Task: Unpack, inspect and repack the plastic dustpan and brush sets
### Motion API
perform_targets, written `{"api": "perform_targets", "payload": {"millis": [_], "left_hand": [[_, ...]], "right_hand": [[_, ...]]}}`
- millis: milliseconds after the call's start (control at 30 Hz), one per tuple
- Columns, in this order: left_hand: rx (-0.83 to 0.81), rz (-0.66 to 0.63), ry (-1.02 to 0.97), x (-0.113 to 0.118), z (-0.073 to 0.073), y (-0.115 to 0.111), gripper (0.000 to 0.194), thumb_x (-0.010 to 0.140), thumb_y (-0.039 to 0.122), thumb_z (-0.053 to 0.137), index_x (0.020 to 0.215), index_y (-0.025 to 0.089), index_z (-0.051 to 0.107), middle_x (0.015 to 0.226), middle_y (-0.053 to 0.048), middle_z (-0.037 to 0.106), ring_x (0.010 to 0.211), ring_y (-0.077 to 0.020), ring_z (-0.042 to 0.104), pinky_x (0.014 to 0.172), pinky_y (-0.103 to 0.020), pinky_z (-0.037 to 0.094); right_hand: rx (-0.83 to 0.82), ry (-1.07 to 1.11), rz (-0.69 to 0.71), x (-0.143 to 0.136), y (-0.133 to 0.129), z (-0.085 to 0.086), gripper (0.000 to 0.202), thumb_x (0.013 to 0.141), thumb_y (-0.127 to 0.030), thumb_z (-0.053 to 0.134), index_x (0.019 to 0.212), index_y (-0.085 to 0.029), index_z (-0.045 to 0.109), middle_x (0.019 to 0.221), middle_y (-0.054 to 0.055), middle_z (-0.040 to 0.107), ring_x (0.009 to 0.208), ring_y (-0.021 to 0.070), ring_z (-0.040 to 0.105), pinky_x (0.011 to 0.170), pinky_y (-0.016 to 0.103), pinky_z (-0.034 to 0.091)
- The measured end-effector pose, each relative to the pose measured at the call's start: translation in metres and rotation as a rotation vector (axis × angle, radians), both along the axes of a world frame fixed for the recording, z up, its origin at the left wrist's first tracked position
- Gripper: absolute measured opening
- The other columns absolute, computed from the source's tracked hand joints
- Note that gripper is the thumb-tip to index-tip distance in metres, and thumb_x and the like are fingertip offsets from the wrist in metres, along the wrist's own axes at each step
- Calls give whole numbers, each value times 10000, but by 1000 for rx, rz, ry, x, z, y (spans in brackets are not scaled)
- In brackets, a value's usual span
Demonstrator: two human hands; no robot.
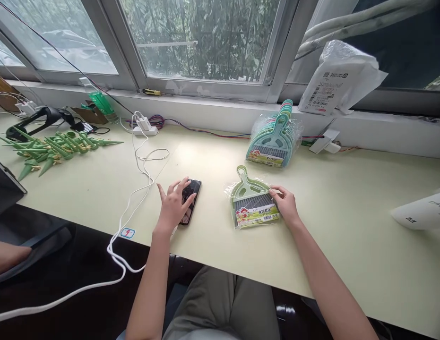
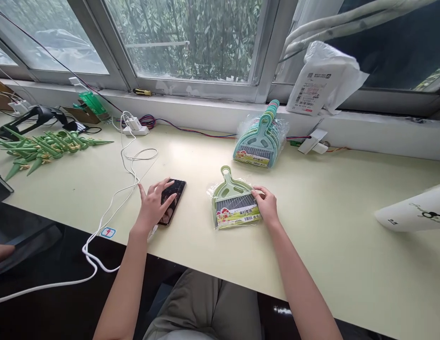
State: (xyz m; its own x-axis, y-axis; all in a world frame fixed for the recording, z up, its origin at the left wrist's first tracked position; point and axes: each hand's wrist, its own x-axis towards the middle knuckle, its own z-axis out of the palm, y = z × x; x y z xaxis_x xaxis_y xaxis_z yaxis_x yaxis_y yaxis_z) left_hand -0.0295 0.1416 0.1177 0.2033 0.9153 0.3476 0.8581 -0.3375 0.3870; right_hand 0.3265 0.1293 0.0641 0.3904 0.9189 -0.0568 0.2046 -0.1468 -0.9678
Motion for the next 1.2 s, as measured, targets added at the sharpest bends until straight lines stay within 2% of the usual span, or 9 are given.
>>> {"api": "perform_targets", "payload": {"millis": [133,300,533,767,867,1000,1100,1200], "left_hand": [[-19,33,63,-1,2,1,545,910,465,363,1400,231,312,1236,-67,613,1259,-236,407,1087,-628,-80],[-41,69,89,-2,-2,7,551,918,473,338,1410,231,288,1261,-71,595,1255,-239,405,1086,-636,-59],[-73,35,104,6,-7,9,552,914,485,344,1412,253,299,1331,-78,532,1313,-252,355,1075,-619,-120],[4,86,105,9,-7,11,525,919,449,359,1397,234,335,1307,-86,548,1316,-254,359,1073,-617,-129],[79,91,123,-1,2,-9,486,913,405,405,1367,234,388,1259,-85,585,1250,-242,441,1103,-586,-96],[138,23,180,-20,9,-59,441,889,311,484,1324,254,442,1162,-56,645,1110,-211,556,1139,-543,45],[158,50,252,-31,1,-95,478,854,258,541,1323,241,446,1138,-64,655,1061,-220,581,1130,-546,100],[136,78,302,-34,-14,-114,488,856,233,534,1333,231,433,1144,-65,653,1069,-242,570,1106,-602,58]], "right_hand": [[-10,-6,12,-3,2,3,468,671,-555,660,955,-182,662,671,31,658,609,183,590,546,288,465],[-25,-29,0,-2,5,1,441,674,-536,670,948,-190,666,740,37,667,613,166,576,543,276,461],[-21,-81,2,-2,5,3,374,718,-489,645,949,-196,663,740,24,648,583,136,535,529,257,438],[-33,-145,9,0,5,2,356,740,-473,620,962,-197,657,671,5,616,592,148,542,552,273,458],[-32,-137,9,0,5,2,354,740,-475,619,961,-200,654,695,11,623,614,156,556,566,279,466],[-37,-117,10,-1,4,3,363,731,-482,626,960,-201,651,740,25,638,635,164,563,566,277,459],[-41,-140,15,-1,5,3,366,734,-488,618,953,-196,652,692,17,619,605,157,536,543,267,432],[-23,-137,17,-2,6,4,371,731,-494,615,937,-187,650,708,23,623,612,154,528,549,264,424]]}}
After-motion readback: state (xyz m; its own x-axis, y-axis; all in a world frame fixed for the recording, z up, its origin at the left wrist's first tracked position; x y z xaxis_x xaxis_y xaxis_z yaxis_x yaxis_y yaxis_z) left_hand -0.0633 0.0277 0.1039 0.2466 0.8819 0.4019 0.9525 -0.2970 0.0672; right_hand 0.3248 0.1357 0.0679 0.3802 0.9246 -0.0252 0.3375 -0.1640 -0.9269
